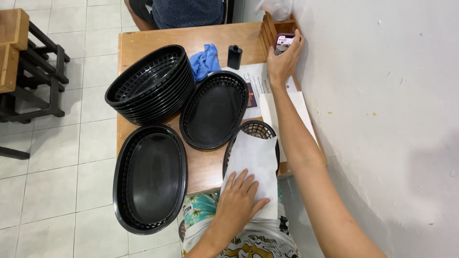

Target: Lining black plastic serving baskets with rectangular white paper sheets.

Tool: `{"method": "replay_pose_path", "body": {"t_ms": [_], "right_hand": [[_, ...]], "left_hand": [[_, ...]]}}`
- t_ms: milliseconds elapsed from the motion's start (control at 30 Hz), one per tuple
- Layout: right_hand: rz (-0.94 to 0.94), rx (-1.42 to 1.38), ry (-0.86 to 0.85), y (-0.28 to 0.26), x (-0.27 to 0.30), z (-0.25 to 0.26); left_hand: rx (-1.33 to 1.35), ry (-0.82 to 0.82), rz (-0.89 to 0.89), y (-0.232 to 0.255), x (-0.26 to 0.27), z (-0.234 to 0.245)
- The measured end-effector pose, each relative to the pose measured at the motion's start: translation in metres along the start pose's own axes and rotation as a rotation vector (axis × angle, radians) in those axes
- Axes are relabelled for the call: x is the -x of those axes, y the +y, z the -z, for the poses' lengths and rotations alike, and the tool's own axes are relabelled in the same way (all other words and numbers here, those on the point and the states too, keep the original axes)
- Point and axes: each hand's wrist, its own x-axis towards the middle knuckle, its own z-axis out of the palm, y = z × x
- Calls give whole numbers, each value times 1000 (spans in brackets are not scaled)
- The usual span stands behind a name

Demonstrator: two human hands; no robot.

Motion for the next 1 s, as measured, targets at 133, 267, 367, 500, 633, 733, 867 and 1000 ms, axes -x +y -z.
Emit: {"method": "replay_pose_path", "body": {"t_ms": [133,267,367,500,633,733,867,1000], "right_hand": [[-23,-32,-4,4,-3,1],[27,-28,29,11,-4,1],[6,-7,15,15,-6,3],[-12,0,14,6,-7,9],[-25,25,4,13,-6,1],[1,38,-25,20,-5,1],[77,-39,-24,29,-2,6],[150,-172,-42,24,-1,33]], "left_hand": [[2,-39,-4,1,0,8],[136,-205,-71,4,6,27],[143,-193,-142,1,15,17],[160,-46,-210,-3,21,3],[154,92,-234,-1,17,14],[206,61,-191,0,9,28],[207,108,-178,1,14,9],[149,-47,-91,-3,14,-9]]}}
